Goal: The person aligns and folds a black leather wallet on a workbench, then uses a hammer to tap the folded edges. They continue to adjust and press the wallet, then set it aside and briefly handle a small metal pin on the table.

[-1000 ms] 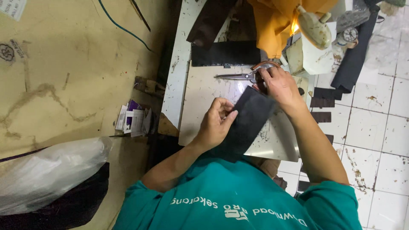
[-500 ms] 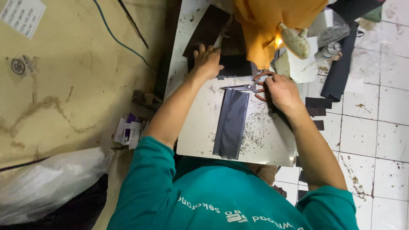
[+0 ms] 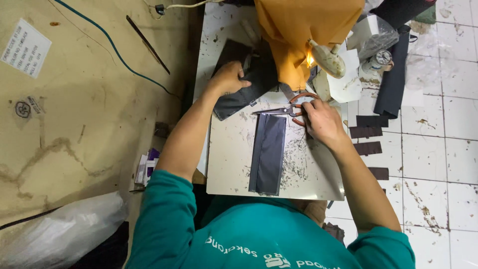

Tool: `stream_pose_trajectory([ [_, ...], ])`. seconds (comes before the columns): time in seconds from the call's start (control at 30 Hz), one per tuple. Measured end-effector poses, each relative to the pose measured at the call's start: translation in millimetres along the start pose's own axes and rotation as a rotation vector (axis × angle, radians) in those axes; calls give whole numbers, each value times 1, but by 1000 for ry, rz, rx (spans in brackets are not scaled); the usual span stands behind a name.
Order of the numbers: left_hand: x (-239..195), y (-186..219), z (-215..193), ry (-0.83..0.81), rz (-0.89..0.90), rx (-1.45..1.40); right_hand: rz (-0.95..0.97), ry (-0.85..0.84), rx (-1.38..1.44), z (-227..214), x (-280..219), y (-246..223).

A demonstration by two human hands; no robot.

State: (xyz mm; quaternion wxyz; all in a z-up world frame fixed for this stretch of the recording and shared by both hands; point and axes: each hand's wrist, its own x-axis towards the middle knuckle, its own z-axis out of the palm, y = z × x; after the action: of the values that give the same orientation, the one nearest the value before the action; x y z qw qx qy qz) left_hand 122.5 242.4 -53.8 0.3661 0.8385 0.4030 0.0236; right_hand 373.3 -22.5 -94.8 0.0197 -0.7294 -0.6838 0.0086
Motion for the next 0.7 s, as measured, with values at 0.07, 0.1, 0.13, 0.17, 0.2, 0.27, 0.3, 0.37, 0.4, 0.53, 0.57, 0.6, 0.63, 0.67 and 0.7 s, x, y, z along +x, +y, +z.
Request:
stream_pose_trajectory([
  [0.07,9,-17,3,38,-16,-136,-21,29,57,-3,0,-6],
  [0.1,12,-27,6,72,-35,-277,-41,52,113,-4,-1,-9],
  [0.13,4,-29,8,73,-36,-275,-43,53,114,-7,-1,-19],
  [0.17,-4,-30,10,94,-6,-461,-79,94,358,-11,0,-29],
  [0.2,-12,-32,12,114,25,-646,-114,135,602,-15,1,-39],
  [0.27,-37,-22,16,117,57,-783,-13,85,889,-48,1,-76],
  [0.3,-49,-17,18,115,90,-921,97,31,1174,-65,0,-94],
  [0.37,-66,-4,32,122,122,-1010,147,23,1487,-23,16,-108],
  [0.4,-75,2,38,128,154,-1101,198,12,1799,-3,25,-115],
  [0.53,-80,-18,53,113,195,-991,364,127,2045,-5,33,-142],
  [0.57,-85,-24,47,163,199,-781,377,119,2037,-24,26,-148],
  [0.6,-89,-30,41,211,202,-571,390,111,2028,-42,18,-153],
  [0.63,-90,-35,45,210,200,-573,393,109,2028,-38,5,-149],
  [0.67,-91,-41,49,241,199,-430,426,104,2016,-34,-9,-144],
  [0.7,-92,-47,53,270,196,-290,459,98,2003,-29,-23,-140],
])
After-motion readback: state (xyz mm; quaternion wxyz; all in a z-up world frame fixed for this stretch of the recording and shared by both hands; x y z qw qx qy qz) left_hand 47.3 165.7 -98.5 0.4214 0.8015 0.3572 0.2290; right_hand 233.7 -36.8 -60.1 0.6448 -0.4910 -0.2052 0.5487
